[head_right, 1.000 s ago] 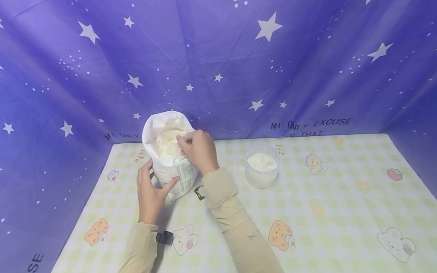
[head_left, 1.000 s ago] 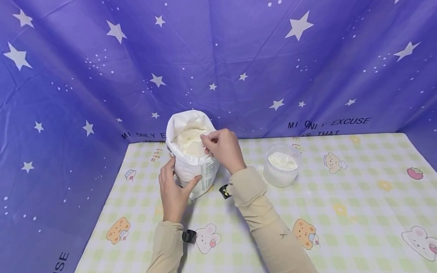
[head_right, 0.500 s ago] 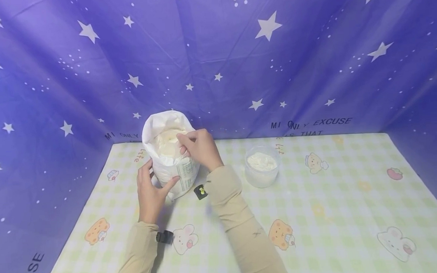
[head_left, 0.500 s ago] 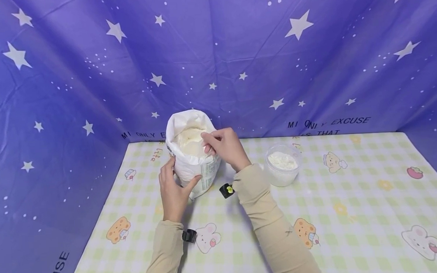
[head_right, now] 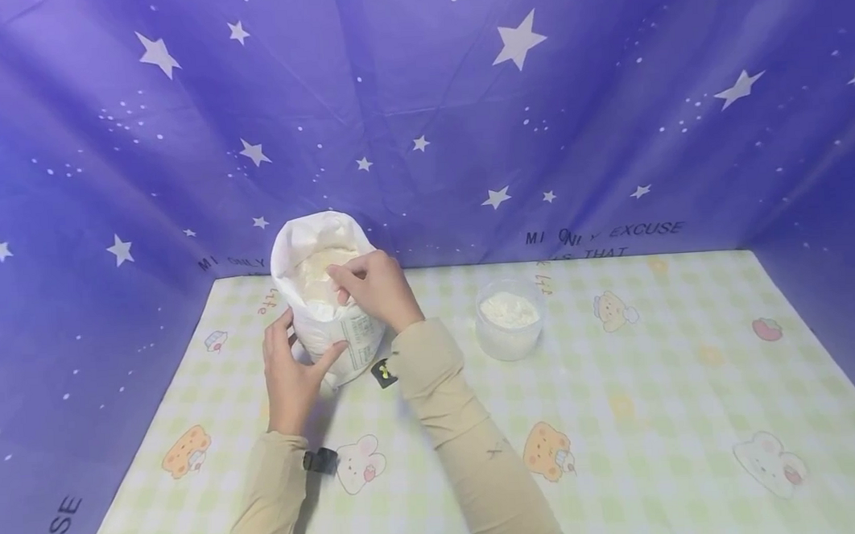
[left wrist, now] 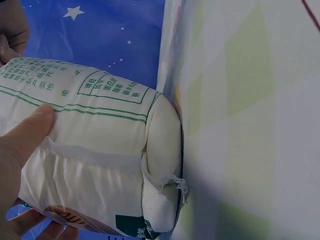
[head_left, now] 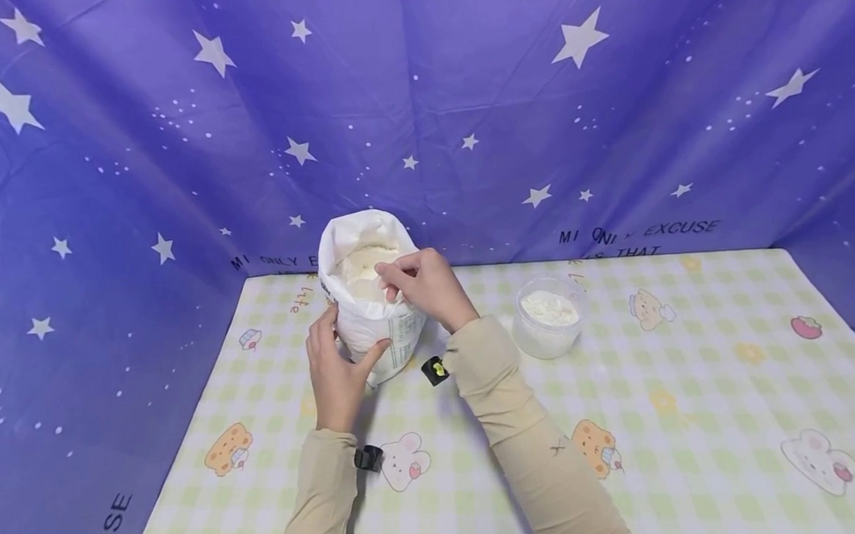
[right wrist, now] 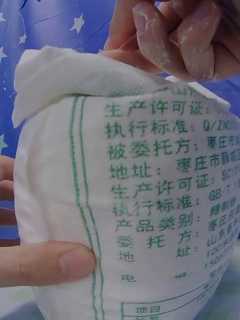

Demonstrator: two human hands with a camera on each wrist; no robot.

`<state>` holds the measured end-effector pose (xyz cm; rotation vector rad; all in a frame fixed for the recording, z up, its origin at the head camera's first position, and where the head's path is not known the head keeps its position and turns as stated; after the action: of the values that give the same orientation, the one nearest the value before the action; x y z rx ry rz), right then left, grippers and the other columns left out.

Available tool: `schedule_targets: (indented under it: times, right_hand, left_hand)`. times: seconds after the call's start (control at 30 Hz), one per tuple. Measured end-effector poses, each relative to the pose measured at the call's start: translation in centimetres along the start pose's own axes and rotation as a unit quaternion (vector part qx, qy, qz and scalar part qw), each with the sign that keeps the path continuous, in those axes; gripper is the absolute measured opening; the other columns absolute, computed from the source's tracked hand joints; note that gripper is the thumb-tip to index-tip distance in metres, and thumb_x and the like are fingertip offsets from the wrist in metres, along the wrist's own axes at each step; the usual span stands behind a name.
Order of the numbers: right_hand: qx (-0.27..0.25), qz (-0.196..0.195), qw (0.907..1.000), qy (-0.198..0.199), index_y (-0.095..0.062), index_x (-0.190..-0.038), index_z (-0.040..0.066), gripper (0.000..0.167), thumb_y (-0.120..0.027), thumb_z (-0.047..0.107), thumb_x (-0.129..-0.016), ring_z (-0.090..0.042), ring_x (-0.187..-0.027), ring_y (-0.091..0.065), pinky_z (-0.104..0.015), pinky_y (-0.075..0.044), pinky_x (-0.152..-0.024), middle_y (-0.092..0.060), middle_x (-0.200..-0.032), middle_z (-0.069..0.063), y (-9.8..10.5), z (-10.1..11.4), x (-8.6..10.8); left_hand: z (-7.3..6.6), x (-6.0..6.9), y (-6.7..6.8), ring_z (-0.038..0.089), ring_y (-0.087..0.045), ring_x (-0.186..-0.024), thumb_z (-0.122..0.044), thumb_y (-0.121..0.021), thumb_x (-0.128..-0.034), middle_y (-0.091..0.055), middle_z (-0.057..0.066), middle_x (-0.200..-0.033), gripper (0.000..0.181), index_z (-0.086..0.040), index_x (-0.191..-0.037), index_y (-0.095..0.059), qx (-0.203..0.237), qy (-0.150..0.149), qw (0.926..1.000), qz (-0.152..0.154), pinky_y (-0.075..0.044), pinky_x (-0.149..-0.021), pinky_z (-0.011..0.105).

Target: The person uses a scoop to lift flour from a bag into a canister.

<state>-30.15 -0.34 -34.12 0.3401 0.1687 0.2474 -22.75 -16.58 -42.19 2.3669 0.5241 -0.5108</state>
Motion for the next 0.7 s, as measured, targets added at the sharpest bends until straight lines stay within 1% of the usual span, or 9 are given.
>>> schedule_targets:
  times: [0.07, 0.17, 0.33, 0.43, 0.57, 0.7]
  right_hand:
    - [-0.011, 0.01, 0.9999, -0.007, -0.076, -0.083, 0.001, 0.034, -0.064, 0.03, -0.097, -0.007, -0.045, -0.041, -0.019, -0.031, -0.042, -0.064, -0.058, 0.002, -0.1, -0.1, 0.1]
    - [-0.041, 0.022, 0.9988, -0.017, -0.076, -0.084, 0.0, 0.033, -0.064, 0.028, -0.097, -0.007, -0.045, -0.041, -0.018, -0.03, -0.042, -0.064, -0.058, 0.004, 0.1, -0.4, 0.2]
    - [-0.105, 0.028, 0.9935, -0.034, -0.076, -0.086, -0.001, 0.033, -0.064, 0.028, -0.098, -0.007, -0.049, -0.044, -0.017, -0.036, -0.047, -0.065, -0.06, 0.005, 0.7, -1.1, 0.2]
    - [-0.127, 0.027, 0.9905, -0.044, -0.075, -0.086, -0.001, 0.034, -0.063, 0.028, -0.098, -0.007, -0.05, -0.045, -0.018, -0.037, -0.049, -0.066, -0.061, 0.004, 1.0, -1.3, 0.0]
    - [-0.109, 0.029, 0.993, -0.035, -0.075, -0.084, 0.0, 0.034, -0.064, 0.028, -0.097, -0.009, -0.049, -0.045, -0.018, -0.037, -0.049, -0.065, -0.061, 0.003, 1.0, -1.0, -0.1]
    - [-0.085, 0.039, 0.9952, -0.03, -0.075, -0.083, 0.001, 0.033, -0.064, 0.029, -0.097, -0.01, -0.049, -0.044, -0.019, -0.036, -0.046, -0.065, -0.06, 0.003, 0.5, -0.5, 0.0]
  left_hand:
    - [0.0, 0.0, 0.1, 0.031, -0.046, -0.123, -0.03, -0.09, -0.072, -0.049, 0.015, -0.138, 0.088, -0.006, -0.143, -0.044, 0.003, -0.001, 1.0, 0.0, -0.047, -0.106, 0.038]
    - [0.0, 0.1, 0.2, 0.032, -0.045, -0.124, -0.03, -0.089, -0.0726, -0.049, 0.015, -0.138, 0.088, -0.005, -0.143, -0.044, 0.011, -0.005, 0.9999, 0.002, -0.047, -0.107, 0.041]
    - [0.1, 0.1, 0.1, 0.032, -0.046, -0.122, -0.029, -0.09, -0.0721, -0.049, 0.016, -0.135, 0.089, -0.005, -0.143, -0.043, 0.017, -0.008, 0.9998, 0.001, -0.048, -0.106, 0.044]
    - [0.1, 0.0, 0.1, 0.032, -0.047, -0.121, -0.029, -0.09, -0.0711, -0.05, 0.017, -0.133, 0.09, -0.004, -0.143, -0.043, 0.016, -0.014, 0.9998, -0.005, -0.048, -0.104, 0.044]
    - [0.1, -0.1, 0.1, 0.033, -0.047, -0.12, -0.029, -0.091, -0.0702, -0.05, 0.018, -0.132, 0.091, -0.003, -0.143, -0.043, 0.015, -0.022, 0.9996, -0.009, -0.049, -0.103, 0.044]
    - [0.1, 0.0, 0.0, 0.033, -0.047, -0.121, -0.028, -0.091, -0.0695, -0.05, 0.018, -0.132, 0.092, -0.002, -0.143, -0.043, 0.016, -0.02, 0.9996, -0.01, -0.049, -0.103, 0.045]
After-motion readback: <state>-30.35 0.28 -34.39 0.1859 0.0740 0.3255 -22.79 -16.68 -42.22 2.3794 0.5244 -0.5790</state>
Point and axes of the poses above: each hand's wrist, its own x-axis away from the middle knuckle, its own y-axis out of the back of the hand, z = x × y, the point moved 7 cm from there along -x, towards the middle knuckle
